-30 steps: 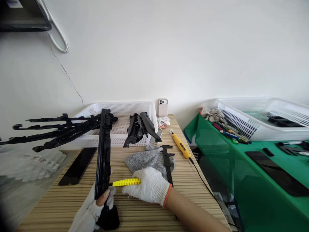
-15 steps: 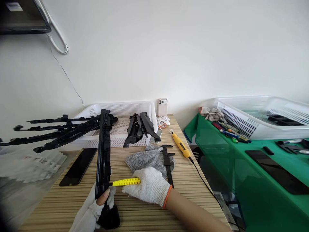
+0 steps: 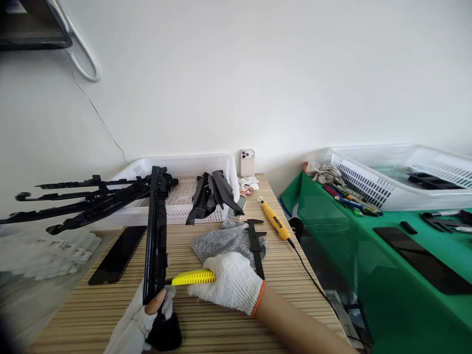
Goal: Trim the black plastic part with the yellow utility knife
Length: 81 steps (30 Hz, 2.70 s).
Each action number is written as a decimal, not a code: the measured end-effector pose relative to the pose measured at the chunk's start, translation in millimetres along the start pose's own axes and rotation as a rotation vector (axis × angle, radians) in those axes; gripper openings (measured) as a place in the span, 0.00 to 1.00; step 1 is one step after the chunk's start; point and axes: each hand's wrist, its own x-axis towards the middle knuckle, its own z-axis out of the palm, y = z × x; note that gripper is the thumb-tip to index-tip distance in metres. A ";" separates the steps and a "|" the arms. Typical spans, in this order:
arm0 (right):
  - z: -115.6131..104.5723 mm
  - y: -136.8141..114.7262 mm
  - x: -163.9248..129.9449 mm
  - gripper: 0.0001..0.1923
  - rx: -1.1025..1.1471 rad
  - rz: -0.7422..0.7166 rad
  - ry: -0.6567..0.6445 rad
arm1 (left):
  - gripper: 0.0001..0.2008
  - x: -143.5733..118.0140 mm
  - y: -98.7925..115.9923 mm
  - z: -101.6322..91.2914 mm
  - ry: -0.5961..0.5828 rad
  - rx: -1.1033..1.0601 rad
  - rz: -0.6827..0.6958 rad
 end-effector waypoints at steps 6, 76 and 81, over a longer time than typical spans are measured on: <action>3.3 6.0 -0.3 0.23 -0.060 -0.039 0.053 | 0.35 7.7 -6.8 -2.4 0.049 -0.064 -0.065; -7.6 -0.1 -0.5 0.28 -0.177 -0.033 -0.034 | 0.26 -4.3 0.0 -4.0 0.008 0.105 -0.047; -9.5 -1.2 -0.3 0.29 -0.178 -0.027 -0.043 | 0.27 -3.5 -1.3 -2.2 0.008 0.103 -0.039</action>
